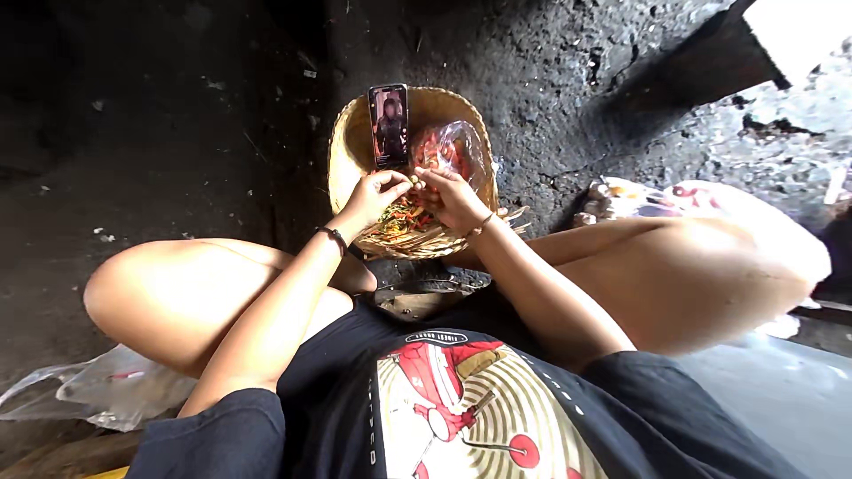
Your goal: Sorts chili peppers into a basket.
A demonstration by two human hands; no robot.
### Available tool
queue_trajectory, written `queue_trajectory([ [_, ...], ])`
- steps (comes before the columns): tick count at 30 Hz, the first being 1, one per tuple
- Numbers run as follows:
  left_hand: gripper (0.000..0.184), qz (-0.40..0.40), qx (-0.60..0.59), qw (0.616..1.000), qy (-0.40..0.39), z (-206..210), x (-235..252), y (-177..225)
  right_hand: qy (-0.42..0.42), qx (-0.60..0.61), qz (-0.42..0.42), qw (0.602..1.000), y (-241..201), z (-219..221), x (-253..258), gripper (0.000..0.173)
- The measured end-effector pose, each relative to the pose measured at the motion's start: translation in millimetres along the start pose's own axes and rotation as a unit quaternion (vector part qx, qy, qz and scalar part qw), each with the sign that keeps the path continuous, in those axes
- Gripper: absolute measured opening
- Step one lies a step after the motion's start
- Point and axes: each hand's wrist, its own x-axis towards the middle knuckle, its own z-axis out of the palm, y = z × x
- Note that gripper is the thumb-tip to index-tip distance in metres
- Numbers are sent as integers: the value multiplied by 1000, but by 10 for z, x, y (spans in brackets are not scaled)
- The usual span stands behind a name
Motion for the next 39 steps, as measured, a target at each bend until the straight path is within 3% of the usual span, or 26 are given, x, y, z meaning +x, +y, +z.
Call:
queue_trajectory([
  [3, 12, -6, -21, 1000, 2, -6, 13, 38, 80, 129, 101, 983, 13, -3, 15, 24],
  [5, 14, -42, 128, 991, -10, -88, 20, 9, 108, 52, 99, 988, 58, -85, 56, 22],
  [7, 17, -112, 279, 952, -56, -150, -6, 19, 81, -156, 57, 983, 122, -168, 112, 25],
  [8, 22, -141, 326, 932, -76, -154, -20, 10, 58, -302, 27, 951, 136, -206, 135, 27],
  [10, 33, -163, 375, 909, -87, -135, -36, -35, -13, -547, 12, 837, 121, -245, 150, 27],
  [12, 31, -154, 378, 909, -85, -106, -45, -36, -52, -677, 30, 733, 165, -186, 126, 27],
  [14, 27, -136, 367, 917, -84, -86, -31, -34, -73, -722, 44, 687, 203, -145, 106, 33],
  [18, 24, -121, 351, 925, -78, -75, -28, -60, -85, -749, 49, 655, 258, -100, 105, 29],
  [22, 25, -111, 333, 933, -77, -38, -13, -12, -86, -748, 23, 657, 321, -138, 96, 22],
  [24, 25, -109, 319, 940, -61, -50, -36, 11, -81, -725, 29, 683, 258, -140, 80, 23],
  [27, 24, -113, 269, 956, -42, -67, -26, -4, -32, -612, -8, 790, 108, -188, 44, 24],
  [30, 30, -119, 163, 978, -56, -38, 11, -25, 28, -348, -46, 936, 2, -101, -21, 22],
  [32, 31, -125, 86, 987, -50, 7, 15, -31, 35, -183, -32, 982, 18, -44, -37, 20],
  [35, 26, -115, 31, 993, -23, 66, 10, -79, 37, -87, -21, 995, 59, -11, -52, 17],
  [39, 21, -86, 58, 994, 22, 106, -27, -51, 67, -67, -29, 995, 38, 30, -69, 11],
])
